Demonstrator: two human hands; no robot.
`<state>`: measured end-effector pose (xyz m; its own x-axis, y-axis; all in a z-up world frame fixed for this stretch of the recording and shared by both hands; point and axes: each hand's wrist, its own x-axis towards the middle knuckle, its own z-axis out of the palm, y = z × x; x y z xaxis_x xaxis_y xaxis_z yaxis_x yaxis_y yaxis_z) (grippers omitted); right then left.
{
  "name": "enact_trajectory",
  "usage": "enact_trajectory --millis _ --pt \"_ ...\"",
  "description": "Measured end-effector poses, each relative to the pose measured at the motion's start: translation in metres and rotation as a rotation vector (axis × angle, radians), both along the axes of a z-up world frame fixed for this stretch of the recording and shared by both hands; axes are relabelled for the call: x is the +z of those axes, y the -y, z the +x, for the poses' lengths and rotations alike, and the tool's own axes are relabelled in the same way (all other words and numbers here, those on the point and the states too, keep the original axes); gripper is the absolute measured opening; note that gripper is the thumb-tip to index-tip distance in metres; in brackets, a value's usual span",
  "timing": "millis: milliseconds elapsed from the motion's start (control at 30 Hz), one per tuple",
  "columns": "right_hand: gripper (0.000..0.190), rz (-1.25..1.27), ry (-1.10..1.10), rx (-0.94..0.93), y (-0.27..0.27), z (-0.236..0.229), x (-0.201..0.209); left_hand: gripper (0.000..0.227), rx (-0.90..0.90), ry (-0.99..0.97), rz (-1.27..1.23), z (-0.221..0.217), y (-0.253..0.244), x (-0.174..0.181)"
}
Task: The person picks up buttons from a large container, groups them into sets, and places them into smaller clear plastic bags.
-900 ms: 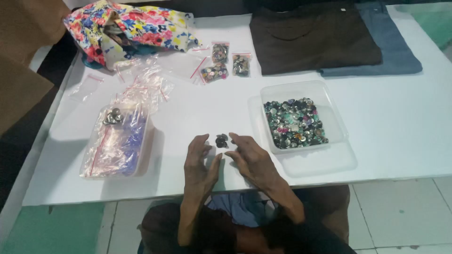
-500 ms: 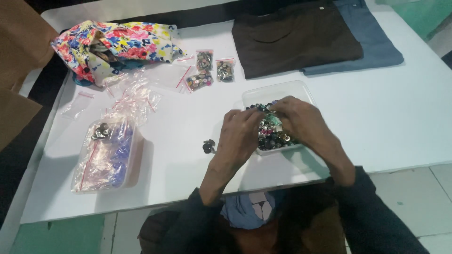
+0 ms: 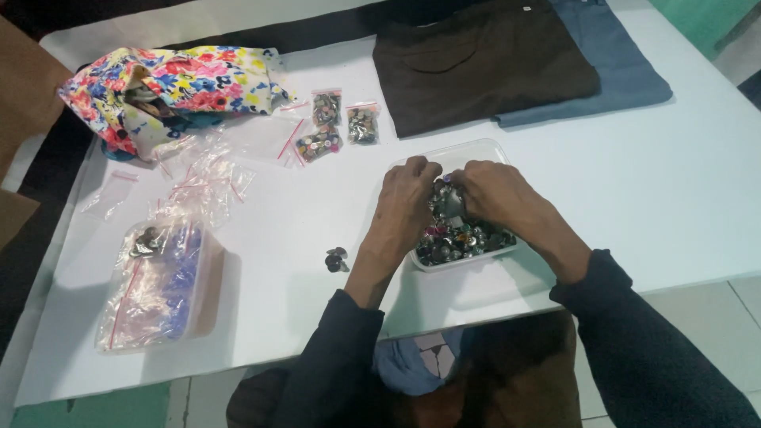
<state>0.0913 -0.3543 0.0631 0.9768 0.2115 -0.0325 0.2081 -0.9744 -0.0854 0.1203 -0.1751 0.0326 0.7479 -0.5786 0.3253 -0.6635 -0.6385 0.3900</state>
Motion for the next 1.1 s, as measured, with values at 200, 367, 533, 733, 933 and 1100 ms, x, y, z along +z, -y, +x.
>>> enact_trajectory --millis 200,367,533,733,933,1100 --pt "0.03 0.157 0.039 -0.045 -0.003 -0.001 0.013 0.06 0.004 -0.086 -0.158 -0.021 -0.009 0.039" --pt "0.028 0.039 0.02 0.065 -0.016 0.0 0.014 0.053 -0.014 -0.034 -0.181 -0.012 -0.008 0.017" --pt "0.016 -0.058 -0.072 0.156 -0.019 0.012 0.001 0.052 -0.025 0.016 -0.174 -0.013 -0.009 0.016" --pt "0.021 0.223 -0.147 0.115 -0.007 0.005 0.021 0.055 0.009 -0.03 -0.091 -0.007 -0.007 0.004" --pt "0.022 0.799 -0.173 -0.067 -0.009 -0.003 0.039 0.054 0.011 -0.055 -0.081 -0.008 -0.006 0.006" --pt "0.024 0.953 -0.187 -0.051 -0.004 0.002 0.032 0.058 0.02 -0.112 -0.08 -0.011 -0.007 0.012"
